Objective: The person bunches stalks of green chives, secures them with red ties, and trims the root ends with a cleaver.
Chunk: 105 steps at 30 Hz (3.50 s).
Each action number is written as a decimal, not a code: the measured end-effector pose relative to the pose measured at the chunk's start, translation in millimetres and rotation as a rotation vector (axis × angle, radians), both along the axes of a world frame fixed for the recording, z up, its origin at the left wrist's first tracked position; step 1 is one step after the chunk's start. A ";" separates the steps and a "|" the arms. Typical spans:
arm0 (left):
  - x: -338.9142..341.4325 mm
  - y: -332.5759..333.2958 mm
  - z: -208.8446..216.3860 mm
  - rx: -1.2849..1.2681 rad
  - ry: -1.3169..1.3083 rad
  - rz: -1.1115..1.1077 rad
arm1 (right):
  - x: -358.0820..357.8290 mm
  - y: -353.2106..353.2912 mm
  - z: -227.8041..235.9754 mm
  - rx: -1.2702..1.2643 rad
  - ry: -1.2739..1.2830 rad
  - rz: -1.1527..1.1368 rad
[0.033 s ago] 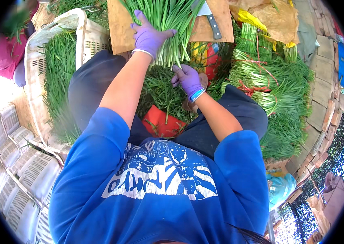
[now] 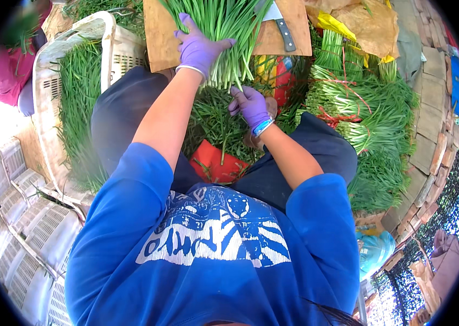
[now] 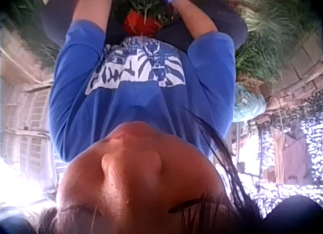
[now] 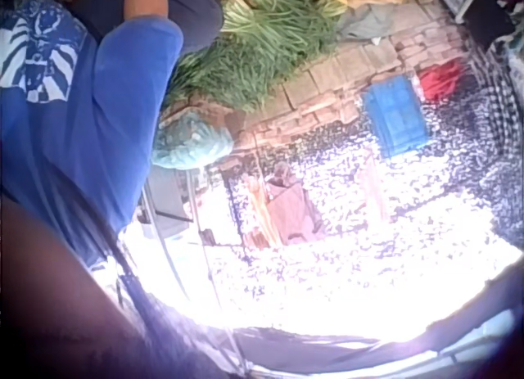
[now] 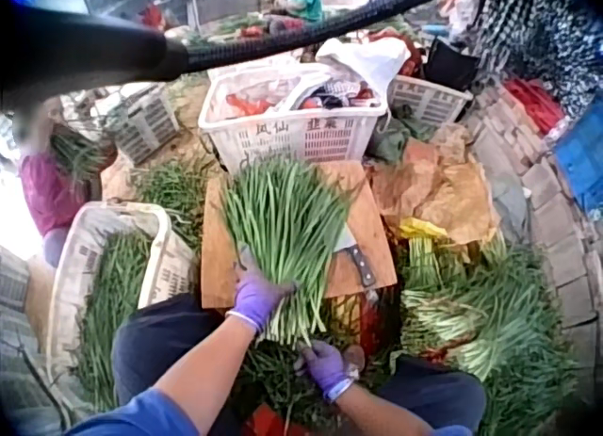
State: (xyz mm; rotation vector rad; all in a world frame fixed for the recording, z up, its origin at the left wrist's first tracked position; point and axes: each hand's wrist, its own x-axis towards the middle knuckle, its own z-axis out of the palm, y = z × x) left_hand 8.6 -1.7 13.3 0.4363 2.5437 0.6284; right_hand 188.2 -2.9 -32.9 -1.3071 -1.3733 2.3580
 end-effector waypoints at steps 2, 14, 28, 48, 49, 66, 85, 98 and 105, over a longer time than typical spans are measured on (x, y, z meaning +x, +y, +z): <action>0.4 -0.1 0.5 0.011 -0.004 0.002 | 2.2 -7.8 6.4 -0.049 -0.001 -0.052; 5.9 1.8 5.5 -0.045 0.057 -0.063 | -22.6 -13.2 -18.8 0.824 -0.356 0.029; 10.7 6.2 12.8 -0.114 0.025 -0.065 | 21.3 -49.2 -38.0 0.843 -0.634 1.292; 4.9 -1.8 6.0 -0.056 0.039 -0.064 | -47.9 -11.2 -39.6 -0.493 0.196 -0.729; 8.1 3.4 7.0 -0.062 0.032 -0.066 | -44.1 -9.5 -77.1 -0.386 0.074 -0.780; 5.6 -1.1 11.0 0.028 0.108 -0.063 | 78.6 -73.4 111.6 -0.320 0.372 -0.202; 148.3 125.0 -13.5 -0.093 -0.342 -1.494 | 259.6 45.5 135.4 0.436 1.398 -0.316; 170.0 122.9 16.7 -0.008 -0.761 -1.262 | 269.9 44.4 111.0 0.408 1.308 -0.226; 64.0 18.3 134.6 0.029 -0.737 -1.018 | 238.3 22.5 152.5 0.366 1.097 -0.200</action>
